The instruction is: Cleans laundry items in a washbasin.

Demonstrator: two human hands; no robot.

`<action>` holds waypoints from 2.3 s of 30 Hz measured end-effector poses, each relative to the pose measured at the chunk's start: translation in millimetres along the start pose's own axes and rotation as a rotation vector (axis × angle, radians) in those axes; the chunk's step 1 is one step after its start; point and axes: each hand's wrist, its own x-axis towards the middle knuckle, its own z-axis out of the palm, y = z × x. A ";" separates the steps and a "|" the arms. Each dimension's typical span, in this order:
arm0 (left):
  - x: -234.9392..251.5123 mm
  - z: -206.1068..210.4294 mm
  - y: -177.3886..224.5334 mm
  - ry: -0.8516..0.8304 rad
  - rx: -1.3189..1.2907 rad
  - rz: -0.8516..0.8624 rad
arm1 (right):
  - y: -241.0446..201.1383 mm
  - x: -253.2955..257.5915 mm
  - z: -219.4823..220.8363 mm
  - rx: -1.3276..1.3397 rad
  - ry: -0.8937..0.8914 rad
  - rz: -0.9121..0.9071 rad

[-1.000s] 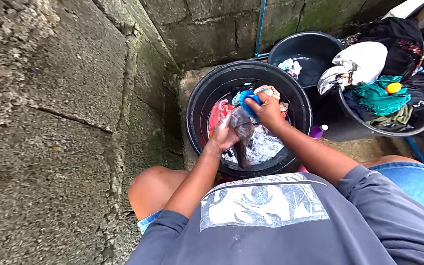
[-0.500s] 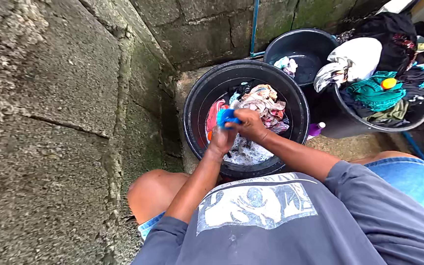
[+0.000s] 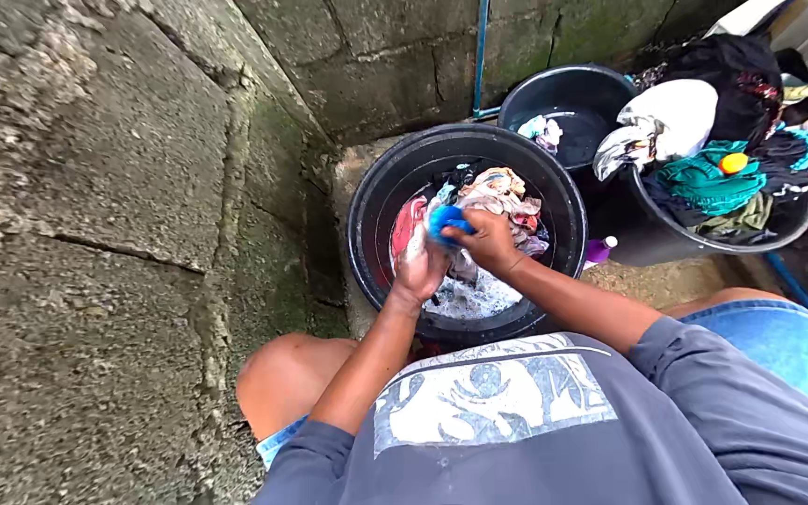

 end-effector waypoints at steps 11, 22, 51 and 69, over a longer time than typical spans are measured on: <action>3.6 -10.4 10.5 0.181 -0.148 0.113 | 43.7 12.1 -25.1 -0.118 -0.056 0.327; -0.9 0.2 -14.9 0.100 0.015 -0.032 | -22.5 14.5 10.1 0.112 -0.071 -0.084; -12.3 6.3 -2.1 0.058 0.133 0.079 | -33.8 3.6 7.8 0.030 0.021 -0.394; 3.1 -3.2 2.5 0.194 -0.152 -0.014 | 29.1 16.4 -25.2 -0.120 -0.002 0.216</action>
